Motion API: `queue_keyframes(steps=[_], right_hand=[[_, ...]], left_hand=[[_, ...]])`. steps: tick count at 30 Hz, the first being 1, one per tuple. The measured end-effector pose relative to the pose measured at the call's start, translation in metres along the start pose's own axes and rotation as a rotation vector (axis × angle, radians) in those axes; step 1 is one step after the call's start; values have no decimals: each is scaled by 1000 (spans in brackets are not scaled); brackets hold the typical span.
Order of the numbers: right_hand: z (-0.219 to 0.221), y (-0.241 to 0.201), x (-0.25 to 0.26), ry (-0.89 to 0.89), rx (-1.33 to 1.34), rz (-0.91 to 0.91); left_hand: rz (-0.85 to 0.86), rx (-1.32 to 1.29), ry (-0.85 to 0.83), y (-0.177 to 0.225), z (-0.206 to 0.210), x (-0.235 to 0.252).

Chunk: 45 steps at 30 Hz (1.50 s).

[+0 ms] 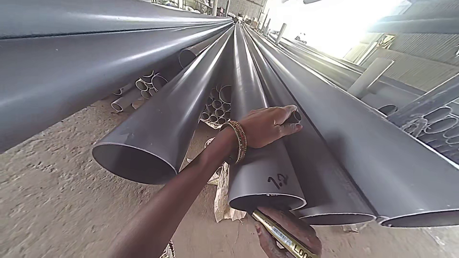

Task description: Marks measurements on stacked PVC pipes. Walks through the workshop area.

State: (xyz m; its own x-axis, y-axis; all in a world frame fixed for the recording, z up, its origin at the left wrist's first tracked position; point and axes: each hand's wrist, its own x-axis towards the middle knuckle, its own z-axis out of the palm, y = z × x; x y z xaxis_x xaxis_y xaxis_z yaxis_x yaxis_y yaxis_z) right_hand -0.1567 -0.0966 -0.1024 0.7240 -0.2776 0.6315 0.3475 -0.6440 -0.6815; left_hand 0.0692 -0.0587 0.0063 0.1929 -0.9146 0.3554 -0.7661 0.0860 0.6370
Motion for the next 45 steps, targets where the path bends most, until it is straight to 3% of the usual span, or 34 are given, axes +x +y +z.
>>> queue_keyframes(steps=[8, 21, 28, 32, 39, 45], right_hand=[[-3, -3, 0, 70, -48, -27], [0, 1, 2, 44, -77, -10], [-4, -6, 2, 22, -199, -9], [2, -7, 2, 98, -358, -14], [3, -4, -2, 136, -141, 12], [4, -1, -1, 89, -104, -1]], left_hand=[[-15, -7, -7, 2, -1, -1], [-28, 6, -21, 4, -3, 0], [-15, -1, -15, 2, -2, 0], [-9, -17, -13, 0, 0, 1], [-38, 1, -27, 4, -2, 0], [-43, -1, -27, 7, -3, -2]])
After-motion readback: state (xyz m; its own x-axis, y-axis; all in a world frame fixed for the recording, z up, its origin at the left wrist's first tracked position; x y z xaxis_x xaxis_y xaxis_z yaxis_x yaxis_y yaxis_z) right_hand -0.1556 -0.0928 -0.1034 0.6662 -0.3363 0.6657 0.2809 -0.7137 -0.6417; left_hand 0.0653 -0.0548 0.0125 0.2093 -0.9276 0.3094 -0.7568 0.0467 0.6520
